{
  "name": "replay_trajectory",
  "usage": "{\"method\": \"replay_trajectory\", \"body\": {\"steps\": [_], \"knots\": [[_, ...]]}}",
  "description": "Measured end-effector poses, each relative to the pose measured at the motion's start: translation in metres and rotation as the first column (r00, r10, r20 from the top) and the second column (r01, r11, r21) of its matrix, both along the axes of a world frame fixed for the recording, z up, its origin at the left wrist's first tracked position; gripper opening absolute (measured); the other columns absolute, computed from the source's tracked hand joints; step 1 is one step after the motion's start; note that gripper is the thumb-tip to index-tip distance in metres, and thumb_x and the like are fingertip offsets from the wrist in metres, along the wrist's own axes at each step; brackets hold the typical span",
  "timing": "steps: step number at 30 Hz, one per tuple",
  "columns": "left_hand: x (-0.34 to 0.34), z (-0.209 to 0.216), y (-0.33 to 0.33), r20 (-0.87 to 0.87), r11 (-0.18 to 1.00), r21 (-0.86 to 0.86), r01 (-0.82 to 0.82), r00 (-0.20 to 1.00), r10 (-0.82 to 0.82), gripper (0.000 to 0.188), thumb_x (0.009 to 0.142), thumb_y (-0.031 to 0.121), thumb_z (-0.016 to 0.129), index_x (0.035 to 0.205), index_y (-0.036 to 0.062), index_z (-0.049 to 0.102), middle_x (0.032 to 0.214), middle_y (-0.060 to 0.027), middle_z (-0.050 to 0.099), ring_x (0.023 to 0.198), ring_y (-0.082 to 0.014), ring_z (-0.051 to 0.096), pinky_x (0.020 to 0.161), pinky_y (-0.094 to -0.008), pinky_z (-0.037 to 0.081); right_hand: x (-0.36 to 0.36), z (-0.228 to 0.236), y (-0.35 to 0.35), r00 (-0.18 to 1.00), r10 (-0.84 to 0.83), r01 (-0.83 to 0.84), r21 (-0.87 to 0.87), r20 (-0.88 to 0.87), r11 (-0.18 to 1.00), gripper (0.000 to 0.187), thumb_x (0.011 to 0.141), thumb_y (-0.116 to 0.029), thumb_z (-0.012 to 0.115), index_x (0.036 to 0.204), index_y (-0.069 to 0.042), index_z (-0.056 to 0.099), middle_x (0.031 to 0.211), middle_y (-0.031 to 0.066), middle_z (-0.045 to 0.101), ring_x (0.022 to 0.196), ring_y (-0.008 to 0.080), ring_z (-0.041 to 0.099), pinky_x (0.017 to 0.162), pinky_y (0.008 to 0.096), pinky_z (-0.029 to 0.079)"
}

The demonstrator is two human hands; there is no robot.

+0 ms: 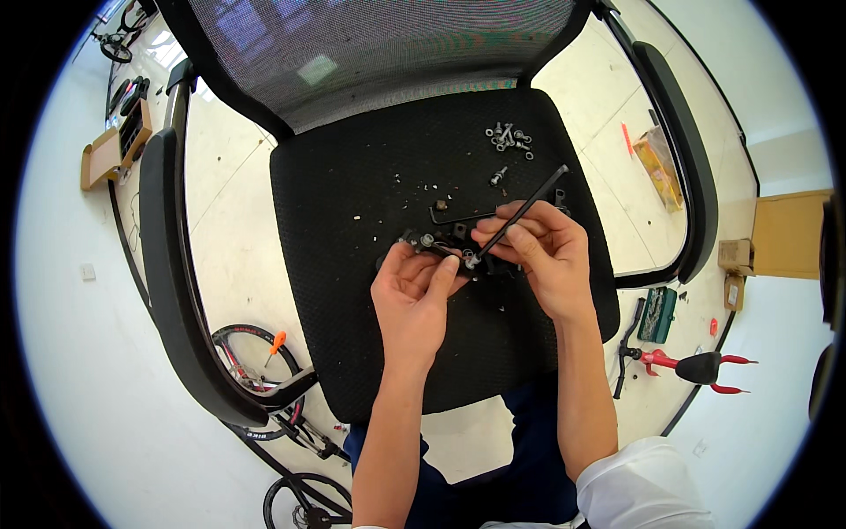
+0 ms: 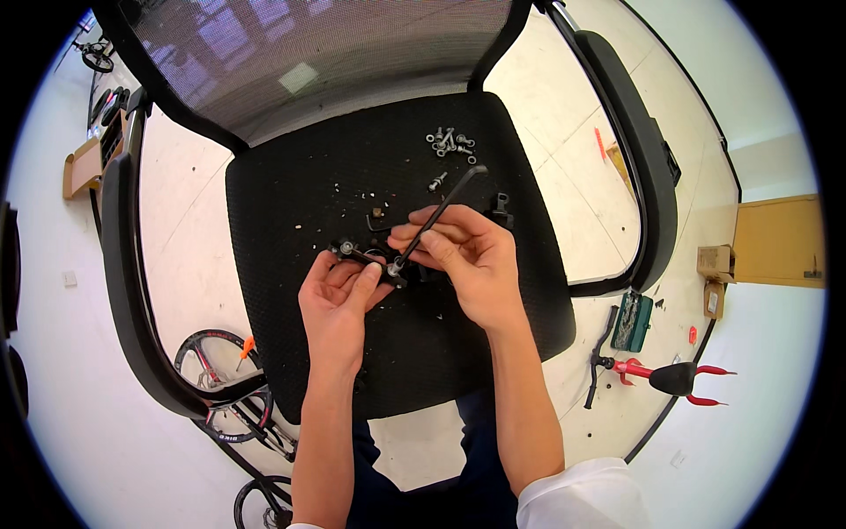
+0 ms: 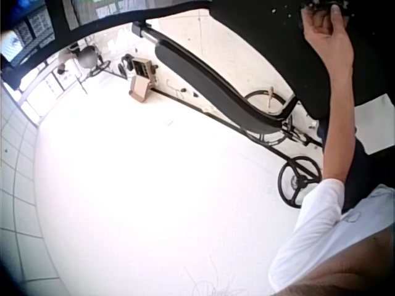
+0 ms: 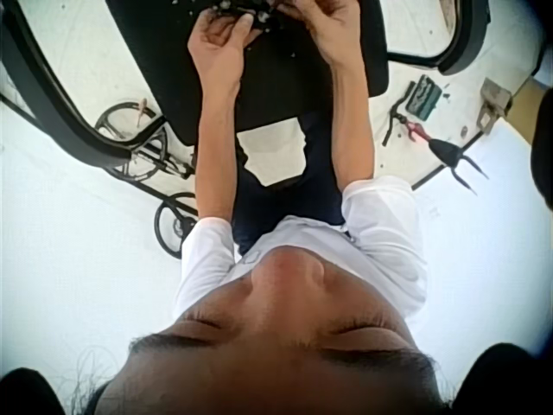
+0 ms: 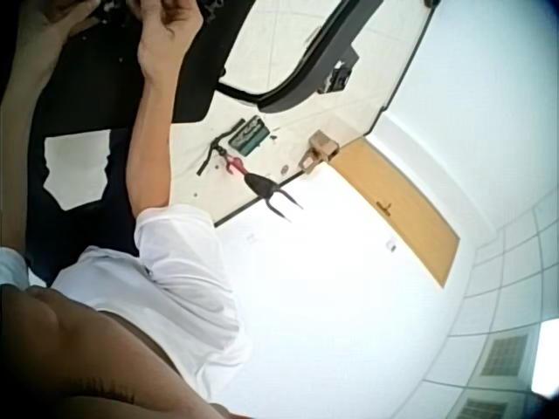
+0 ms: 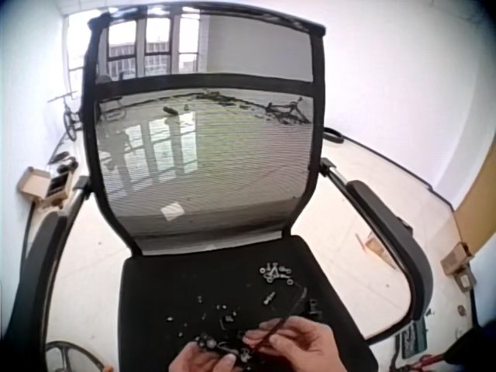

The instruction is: The person assembles small mechanical components on a chair seat, using an Allen key to tighten screws and attaching brackets and fasteners. The person handles multiple small parts, including screws, nuts, and metal brackets, and uses tools to secure them together.

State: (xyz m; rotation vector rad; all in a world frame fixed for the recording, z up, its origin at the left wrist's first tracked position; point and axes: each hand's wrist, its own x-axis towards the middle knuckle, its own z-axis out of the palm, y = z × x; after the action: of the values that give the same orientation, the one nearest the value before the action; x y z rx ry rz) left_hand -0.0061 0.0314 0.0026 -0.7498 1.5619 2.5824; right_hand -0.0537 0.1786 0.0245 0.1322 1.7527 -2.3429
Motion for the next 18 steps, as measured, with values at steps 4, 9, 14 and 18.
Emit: {"method": "replay_trajectory", "body": {"steps": [4,9,14,18], "knots": [[0.000,0.003,-0.001,0.018,1.000,-0.018,0.002,1.000,-0.002,0.021,0.089,-0.005,0.062,0.108,-0.0049,0.053,0.097,-0.0138,0.067,0.090,-0.0173,0.068,0.081,-0.0318,0.060,0.000,-0.014,0.005,0.998,0.030,-0.017,0.193,-0.063,0.981,0.021,0.088,0.000,0.064,0.107,0.007,0.058,0.098,0.0180,0.070,0.091,0.0247,0.070,0.081,0.0325,0.058],[0.000,0.002,-0.001,-0.021,1.000,0.014,-0.007,1.000,0.007,0.022,0.089,-0.005,0.062,0.108,-0.0046,0.053,0.097,-0.0134,0.067,0.090,-0.0169,0.068,0.080,-0.0312,0.060,0.000,-0.007,-0.005,0.996,-0.022,0.023,0.014,-0.086,1.000,0.022,0.087,0.000,0.066,0.106,0.006,0.058,0.099,0.0190,0.070,0.092,0.0250,0.071,0.077,0.0324,0.060],[0.000,0.004,-0.002,0.018,1.000,-0.006,0.006,1.000,-0.006,0.022,0.089,-0.005,0.062,0.108,-0.0052,0.053,0.096,-0.0132,0.067,0.089,-0.0168,0.067,0.080,-0.0314,0.060,0.000,-0.006,0.002,1.000,0.020,-0.020,0.010,-0.003,1.000,0.024,0.085,0.000,0.067,0.107,0.006,0.058,0.099,0.0197,0.070,0.089,0.0248,0.071,0.075,0.0322,0.060],[0.001,0.003,-0.002,0.024,1.000,-0.009,0.015,1.000,-0.014,0.022,0.089,-0.004,0.062,0.108,-0.0058,0.052,0.096,-0.0133,0.066,0.089,-0.0170,0.067,0.079,-0.0311,0.060,0.000,-0.012,0.007,0.996,0.067,-0.052,0.231,-0.056,0.972,0.022,0.088,-0.002,0.064,0.107,0.007,0.058,0.100,0.0210,0.069,0.090,0.0262,0.071,0.077,0.0336,0.060]]}}
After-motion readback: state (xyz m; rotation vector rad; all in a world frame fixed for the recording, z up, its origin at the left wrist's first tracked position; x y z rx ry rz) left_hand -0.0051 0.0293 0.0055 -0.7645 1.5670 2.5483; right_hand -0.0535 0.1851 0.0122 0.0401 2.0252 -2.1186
